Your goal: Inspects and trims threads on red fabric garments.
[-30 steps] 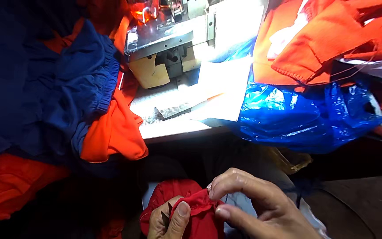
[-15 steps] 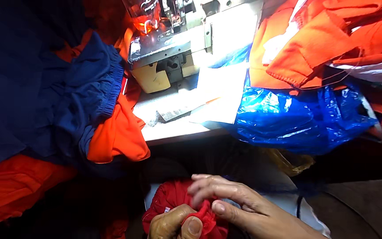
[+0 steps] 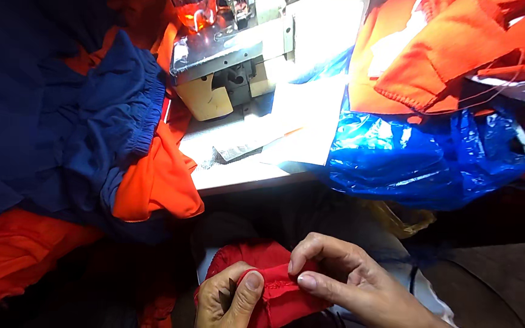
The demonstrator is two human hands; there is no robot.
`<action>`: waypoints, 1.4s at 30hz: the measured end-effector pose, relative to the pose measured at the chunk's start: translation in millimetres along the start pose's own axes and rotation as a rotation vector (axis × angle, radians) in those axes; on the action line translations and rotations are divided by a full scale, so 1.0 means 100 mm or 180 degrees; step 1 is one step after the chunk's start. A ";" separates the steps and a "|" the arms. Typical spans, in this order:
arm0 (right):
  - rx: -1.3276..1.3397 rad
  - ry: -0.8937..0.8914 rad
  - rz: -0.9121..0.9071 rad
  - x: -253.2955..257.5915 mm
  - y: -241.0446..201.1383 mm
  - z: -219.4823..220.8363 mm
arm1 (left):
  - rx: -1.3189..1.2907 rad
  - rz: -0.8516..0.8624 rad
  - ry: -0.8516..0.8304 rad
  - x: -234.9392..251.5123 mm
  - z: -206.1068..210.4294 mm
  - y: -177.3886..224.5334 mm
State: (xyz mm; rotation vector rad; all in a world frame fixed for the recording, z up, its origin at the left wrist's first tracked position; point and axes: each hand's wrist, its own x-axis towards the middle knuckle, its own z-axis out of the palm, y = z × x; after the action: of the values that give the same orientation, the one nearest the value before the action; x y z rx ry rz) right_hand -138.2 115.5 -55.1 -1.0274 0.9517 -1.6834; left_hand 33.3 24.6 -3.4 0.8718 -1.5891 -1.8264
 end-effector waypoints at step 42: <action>-0.4677 0.0000 0.0241 -0.95 -0.34 -0.99 | 0.0568 0.0534 -0.0601 -0.12 -0.78 -0.10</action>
State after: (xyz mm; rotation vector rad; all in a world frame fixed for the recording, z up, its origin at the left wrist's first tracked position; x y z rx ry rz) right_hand -218.3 230.1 -79.6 -1.7994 2.2644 -0.6918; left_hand 100.9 -13.7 -19.1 0.6335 -1.9059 -1.7096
